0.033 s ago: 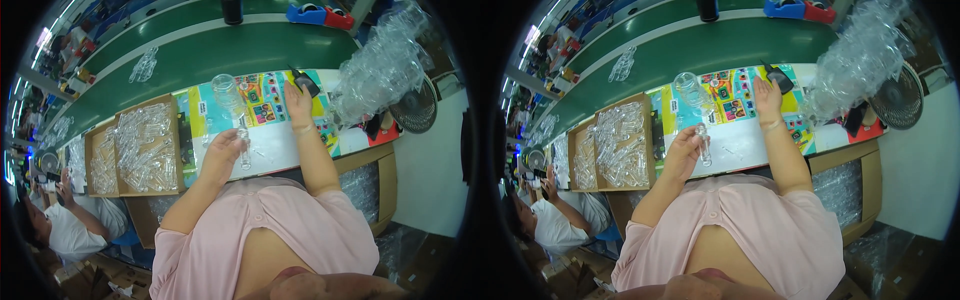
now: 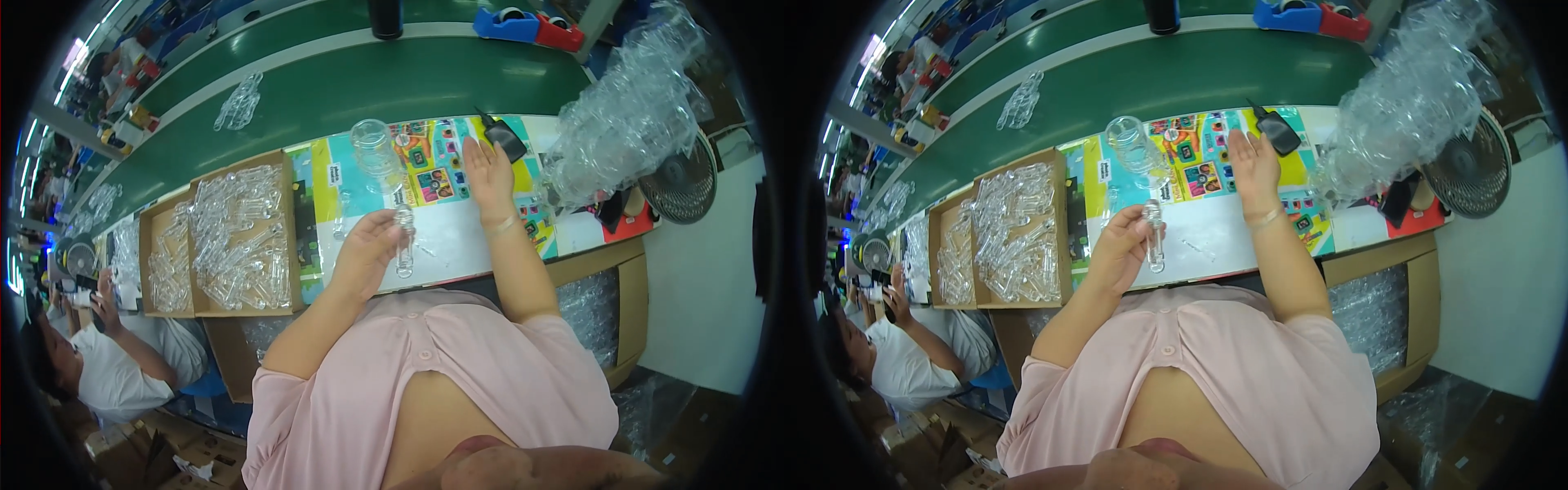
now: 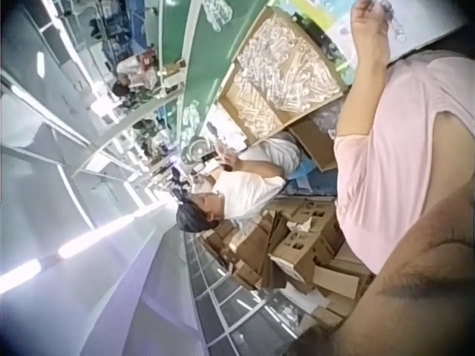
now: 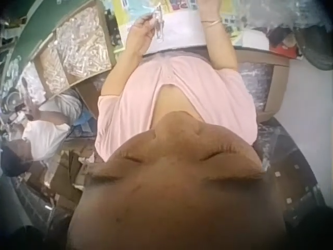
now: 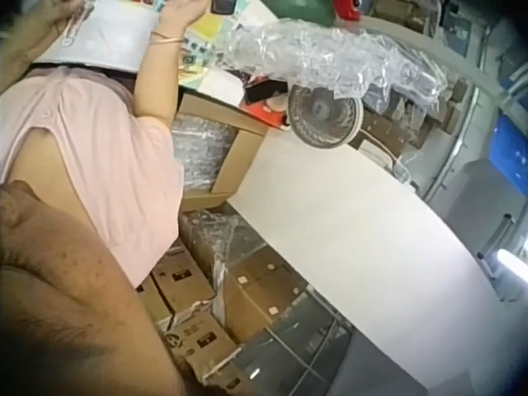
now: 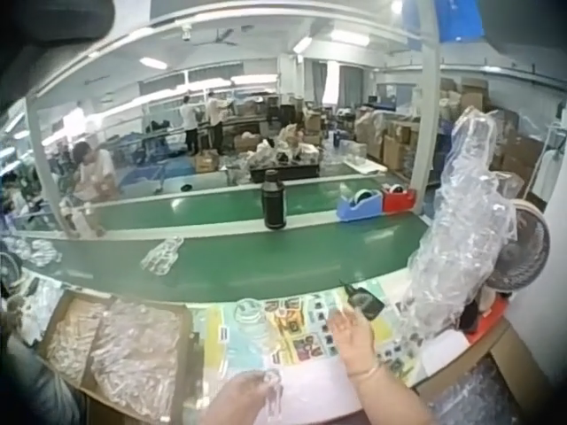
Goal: Applying adhesive to small glass tubes and attaching them to a larger glass fixture component.
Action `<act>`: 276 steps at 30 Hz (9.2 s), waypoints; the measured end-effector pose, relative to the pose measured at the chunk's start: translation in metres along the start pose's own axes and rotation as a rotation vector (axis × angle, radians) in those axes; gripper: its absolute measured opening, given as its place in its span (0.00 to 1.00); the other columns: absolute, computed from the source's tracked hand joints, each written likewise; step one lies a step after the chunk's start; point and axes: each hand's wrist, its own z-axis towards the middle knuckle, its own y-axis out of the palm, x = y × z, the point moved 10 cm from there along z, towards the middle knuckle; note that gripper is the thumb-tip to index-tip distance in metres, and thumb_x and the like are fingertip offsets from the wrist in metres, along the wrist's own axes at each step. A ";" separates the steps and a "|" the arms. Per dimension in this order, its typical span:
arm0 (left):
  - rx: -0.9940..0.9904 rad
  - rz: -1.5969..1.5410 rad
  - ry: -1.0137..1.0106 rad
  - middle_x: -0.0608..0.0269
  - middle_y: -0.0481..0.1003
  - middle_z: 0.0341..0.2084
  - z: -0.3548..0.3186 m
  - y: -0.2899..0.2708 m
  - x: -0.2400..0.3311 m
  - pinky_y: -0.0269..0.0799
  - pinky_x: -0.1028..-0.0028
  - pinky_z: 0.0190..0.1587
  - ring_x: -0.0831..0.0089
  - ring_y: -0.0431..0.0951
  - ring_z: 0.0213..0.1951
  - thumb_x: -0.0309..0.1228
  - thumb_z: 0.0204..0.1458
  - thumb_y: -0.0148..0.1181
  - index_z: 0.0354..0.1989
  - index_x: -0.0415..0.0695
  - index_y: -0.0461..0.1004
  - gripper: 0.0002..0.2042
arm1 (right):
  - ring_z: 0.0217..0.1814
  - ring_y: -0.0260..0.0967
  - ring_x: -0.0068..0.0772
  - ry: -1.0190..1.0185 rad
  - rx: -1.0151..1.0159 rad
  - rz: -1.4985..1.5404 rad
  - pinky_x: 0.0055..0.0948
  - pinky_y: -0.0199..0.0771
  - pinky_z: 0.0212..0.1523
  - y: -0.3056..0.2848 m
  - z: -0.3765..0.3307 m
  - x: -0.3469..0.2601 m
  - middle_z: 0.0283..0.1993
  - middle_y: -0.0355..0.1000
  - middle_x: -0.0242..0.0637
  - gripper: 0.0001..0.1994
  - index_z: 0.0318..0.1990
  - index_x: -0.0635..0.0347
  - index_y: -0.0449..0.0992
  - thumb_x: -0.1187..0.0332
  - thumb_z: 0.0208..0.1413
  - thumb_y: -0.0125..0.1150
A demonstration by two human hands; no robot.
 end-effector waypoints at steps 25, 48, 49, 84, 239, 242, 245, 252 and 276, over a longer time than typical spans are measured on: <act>-0.151 0.643 0.395 0.58 0.65 0.47 0.064 0.004 0.054 0.61 0.69 0.53 0.67 0.65 0.51 0.31 0.26 0.73 0.50 0.40 0.61 0.38 | 0.46 0.69 0.38 -0.113 -0.458 -0.532 0.36 0.65 0.55 0.052 -0.131 -0.005 0.44 0.70 0.47 0.18 0.50 0.65 0.65 0.63 0.55 0.52; -0.218 0.364 0.488 0.54 0.65 0.48 -0.038 0.053 0.055 0.64 0.66 0.52 0.65 0.67 0.50 0.32 0.25 0.75 0.57 0.40 0.54 0.46 | 0.49 0.67 0.36 -0.532 -0.811 -0.981 0.31 0.64 0.51 0.107 -0.208 0.000 0.46 0.69 0.45 0.20 0.48 0.67 0.67 0.69 0.47 0.62; -0.200 0.242 0.325 0.55 0.66 0.48 -0.034 0.048 0.044 0.63 0.66 0.52 0.65 0.67 0.50 0.31 0.26 0.75 0.57 0.41 0.54 0.45 | 0.51 0.65 0.37 -0.539 -0.860 -1.110 0.32 0.63 0.53 0.111 -0.211 0.006 0.48 0.67 0.46 0.22 0.50 0.67 0.65 0.64 0.50 0.60; -0.101 0.649 0.610 0.49 0.61 0.51 -0.092 0.008 0.102 0.64 0.58 0.52 0.55 0.64 0.52 0.39 0.31 0.73 0.59 0.39 0.47 0.48 | 0.51 0.64 0.40 -0.940 -1.157 -1.721 0.55 0.39 0.62 0.197 -0.241 0.076 0.36 0.74 0.30 0.13 0.39 0.56 0.70 0.66 0.43 0.57; -0.531 0.881 -0.980 0.50 0.61 0.48 -0.078 0.205 -0.524 0.73 0.71 0.39 0.65 0.70 0.38 0.34 0.49 0.59 0.61 0.48 0.46 0.34 | 0.54 0.59 0.44 -0.821 0.914 0.196 0.42 0.60 0.53 -0.597 -0.376 -0.467 0.54 0.58 0.48 0.27 0.56 0.60 0.55 0.57 0.51 0.52; -0.500 0.923 -0.971 0.52 0.65 0.43 -0.094 0.192 -0.533 0.74 0.72 0.38 0.67 0.71 0.36 0.31 0.49 0.58 0.61 0.50 0.48 0.32 | 0.54 0.59 0.44 -0.980 0.972 -0.038 0.43 0.58 0.56 -0.625 -0.386 -0.514 0.54 0.59 0.45 0.27 0.58 0.59 0.55 0.58 0.52 0.50; -0.459 0.874 -0.973 0.57 0.67 0.38 -0.101 0.173 -0.533 0.74 0.73 0.37 0.69 0.71 0.35 0.30 0.48 0.59 0.60 0.49 0.50 0.31 | 0.54 0.58 0.44 -1.059 0.712 0.181 0.45 0.57 0.56 -0.602 -0.361 -0.496 0.55 0.59 0.43 0.23 0.56 0.58 0.58 0.56 0.56 0.47; -0.998 1.411 -0.003 0.48 0.65 0.42 -0.126 0.248 -0.490 0.71 0.70 0.37 0.66 0.73 0.31 0.33 0.46 0.62 0.56 0.47 0.57 0.29 | 0.53 0.58 0.38 -1.020 1.003 -0.130 0.42 0.61 0.53 -0.571 -0.380 -0.534 0.53 0.61 0.37 0.24 0.52 0.59 0.63 0.50 0.55 0.45; -0.157 1.412 0.179 0.61 0.65 0.45 -0.058 0.043 -0.110 0.59 0.73 0.53 0.70 0.64 0.49 0.18 0.28 0.64 0.49 0.39 0.62 0.32 | 0.64 0.46 0.58 -0.614 -0.607 -0.330 0.51 0.43 0.62 -0.068 -0.315 -0.329 0.63 0.48 0.54 0.49 0.63 0.60 0.47 0.33 0.40 0.51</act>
